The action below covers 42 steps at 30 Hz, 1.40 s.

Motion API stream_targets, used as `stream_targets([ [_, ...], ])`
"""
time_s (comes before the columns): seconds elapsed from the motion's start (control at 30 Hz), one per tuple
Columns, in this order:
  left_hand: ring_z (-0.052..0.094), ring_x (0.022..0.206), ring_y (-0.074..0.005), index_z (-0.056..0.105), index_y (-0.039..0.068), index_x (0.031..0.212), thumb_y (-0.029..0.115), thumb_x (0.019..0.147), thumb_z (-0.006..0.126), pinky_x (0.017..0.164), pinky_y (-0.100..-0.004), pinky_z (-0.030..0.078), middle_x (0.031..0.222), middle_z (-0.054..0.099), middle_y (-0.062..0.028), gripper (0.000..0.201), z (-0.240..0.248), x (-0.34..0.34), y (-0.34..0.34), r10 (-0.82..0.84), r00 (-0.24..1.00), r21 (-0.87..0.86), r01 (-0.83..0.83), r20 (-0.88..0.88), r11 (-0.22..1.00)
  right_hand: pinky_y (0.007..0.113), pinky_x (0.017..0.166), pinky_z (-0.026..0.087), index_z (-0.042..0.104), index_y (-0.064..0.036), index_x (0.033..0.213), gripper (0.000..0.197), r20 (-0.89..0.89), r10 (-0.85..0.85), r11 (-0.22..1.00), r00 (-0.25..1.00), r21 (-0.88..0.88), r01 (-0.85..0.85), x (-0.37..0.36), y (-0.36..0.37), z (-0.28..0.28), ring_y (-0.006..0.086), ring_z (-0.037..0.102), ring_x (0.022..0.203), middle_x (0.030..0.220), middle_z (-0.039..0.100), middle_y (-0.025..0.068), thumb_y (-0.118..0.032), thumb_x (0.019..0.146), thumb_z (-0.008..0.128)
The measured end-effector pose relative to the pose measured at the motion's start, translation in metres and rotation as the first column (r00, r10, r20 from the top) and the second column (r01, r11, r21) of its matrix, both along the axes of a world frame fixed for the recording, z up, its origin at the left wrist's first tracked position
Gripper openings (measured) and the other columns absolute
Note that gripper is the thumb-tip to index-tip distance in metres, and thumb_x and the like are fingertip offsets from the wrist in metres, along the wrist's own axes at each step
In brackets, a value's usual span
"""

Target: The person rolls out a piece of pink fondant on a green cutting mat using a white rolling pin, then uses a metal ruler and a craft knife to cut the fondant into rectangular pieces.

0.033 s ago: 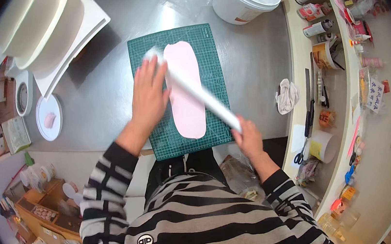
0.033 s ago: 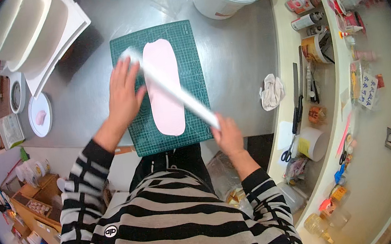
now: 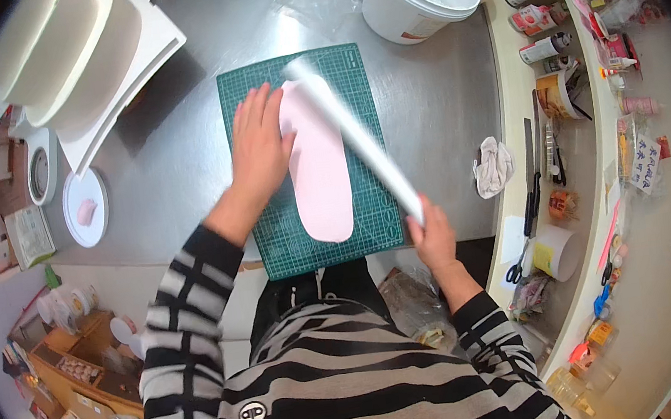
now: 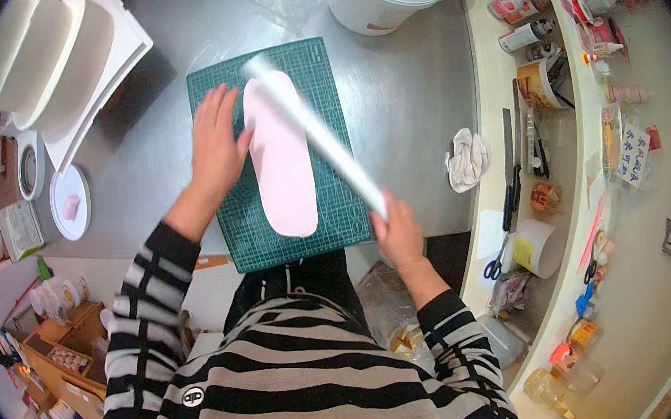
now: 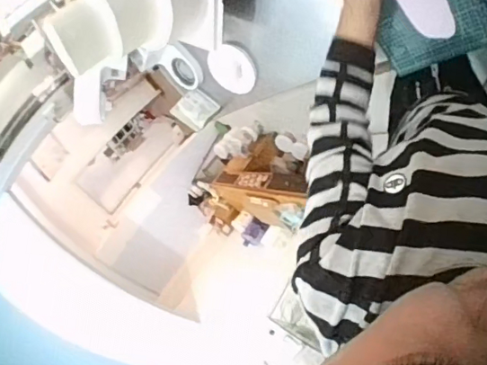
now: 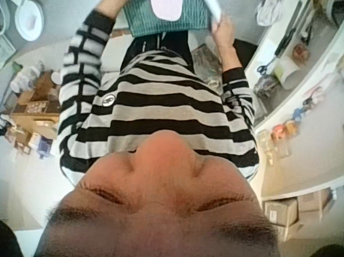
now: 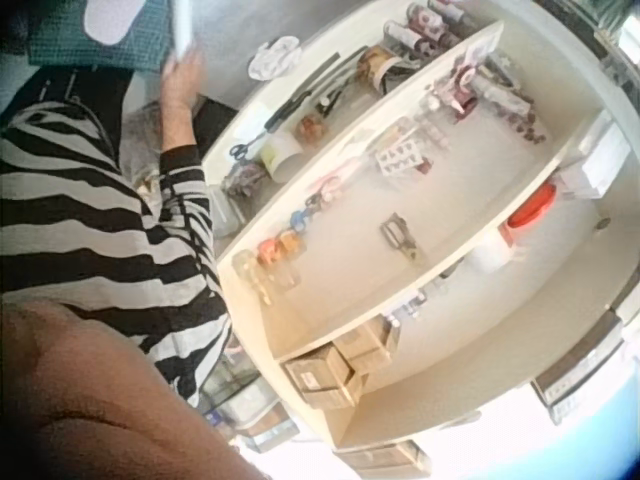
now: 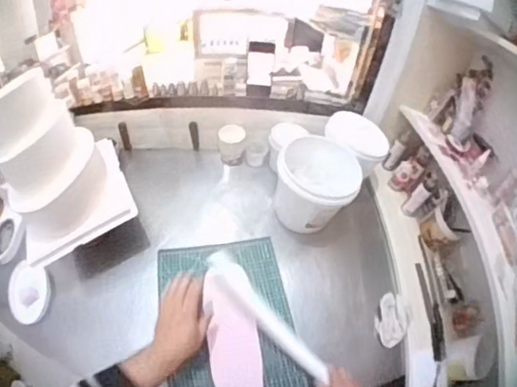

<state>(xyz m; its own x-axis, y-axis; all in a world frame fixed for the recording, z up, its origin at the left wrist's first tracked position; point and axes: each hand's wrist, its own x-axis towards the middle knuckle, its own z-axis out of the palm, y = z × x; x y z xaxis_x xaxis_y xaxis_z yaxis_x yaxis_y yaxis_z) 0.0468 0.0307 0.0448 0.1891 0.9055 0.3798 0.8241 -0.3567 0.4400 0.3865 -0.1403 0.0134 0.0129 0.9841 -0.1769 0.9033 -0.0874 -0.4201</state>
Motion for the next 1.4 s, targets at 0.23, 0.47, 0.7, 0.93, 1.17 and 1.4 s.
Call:
stream_targets([
  [0.23,0.061,0.114,-0.0412,0.06,0.001,0.132,0.02,0.086,0.078,0.1,-0.0512,0.049,0.12,0.067,-0.0193,0.054,-0.065,0.042,0.12,-0.036,0.99,-0.366,-0.017,-0.137,0.93,0.048,0.092,0.05,0.045,-0.0089,0.154,0.062,0.002,-0.241,0.962,0.971,0.129,0.239,0.026,0.029,-0.028,0.0416,0.059,0.106,0.118,0.058,0.0216,-0.014,0.096,0.066],
  [0.47,0.065,0.097,-0.0391,0.062,0.008,0.111,0.021,0.094,0.068,0.082,-0.0501,0.052,0.097,0.068,-0.0155,0.022,-0.029,0.044,0.123,-0.28,0.94,-0.418,0.179,-0.193,0.89,0.045,0.107,0.046,0.047,-0.0012,0.15,0.064,-0.123,-0.026,0.969,0.992,0.242,0.056,-0.012,0.063,0.01,0.0412,0.055,0.125,0.14,0.054,0.0222,-0.01,0.091,0.07],
  [0.7,0.065,0.069,-0.0288,0.058,0.009,0.1,0.016,0.09,0.065,0.058,-0.0406,0.051,0.077,0.059,-0.0074,0.013,0.111,0.016,0.012,-0.616,0.777,-0.098,0.608,-0.127,0.787,0.04,0.11,0.046,0.057,-0.0038,0.142,0.067,-0.863,0.159,0.942,0.48,-0.013,-0.336,-0.074,0.108,0.021,0.0297,0.055,0.135,0.143,0.06,0.0169,-0.023,0.083,0.083],
  [0.93,0.07,0.074,-0.0302,0.06,0.01,0.102,0.019,0.089,0.075,0.06,-0.0387,0.054,0.083,0.068,-0.0116,0.021,0.171,0.007,0.003,-0.448,0.893,-0.149,0.439,-0.034,0.886,0.034,0.098,0.052,0.07,0.0021,0.128,0.043,-0.885,-0.251,0.743,0.393,-0.436,-0.507,-0.093,0.037,-0.007,0.0189,0.068,0.108,0.12,0.074,0.0113,-0.029,0.098,0.071],
  [1.17,0.072,0.087,-0.0373,0.062,0.004,0.11,0.032,0.1,0.067,0.076,-0.0438,0.055,0.093,0.073,-0.0193,0.03,0.037,0.015,0.092,-0.324,0.946,-0.472,0.274,-0.026,0.838,0.035,0.081,0.061,0.064,0.0076,0.127,0.037,-0.745,-0.626,0.655,0.228,-0.662,-0.364,-0.105,0.007,-0.028,0.0225,0.072,0.096,0.113,0.072,0.0162,-0.02,0.102,0.065],
  [1.4,0.071,0.091,-0.0388,0.065,0.003,0.111,0.032,0.099,0.066,0.081,-0.046,0.055,0.099,0.074,-0.0201,0.031,-0.05,0.02,0.132,-0.301,0.953,-0.519,0.24,-0.036,0.82,0.036,0.073,0.065,0.063,0.0082,0.127,0.037,-0.567,-0.763,0.497,0.31,-0.822,-0.28,-0.108,0.034,-0.028,0.0269,0.075,0.09,0.112,0.072,0.0194,-0.021,0.104,0.061],
])
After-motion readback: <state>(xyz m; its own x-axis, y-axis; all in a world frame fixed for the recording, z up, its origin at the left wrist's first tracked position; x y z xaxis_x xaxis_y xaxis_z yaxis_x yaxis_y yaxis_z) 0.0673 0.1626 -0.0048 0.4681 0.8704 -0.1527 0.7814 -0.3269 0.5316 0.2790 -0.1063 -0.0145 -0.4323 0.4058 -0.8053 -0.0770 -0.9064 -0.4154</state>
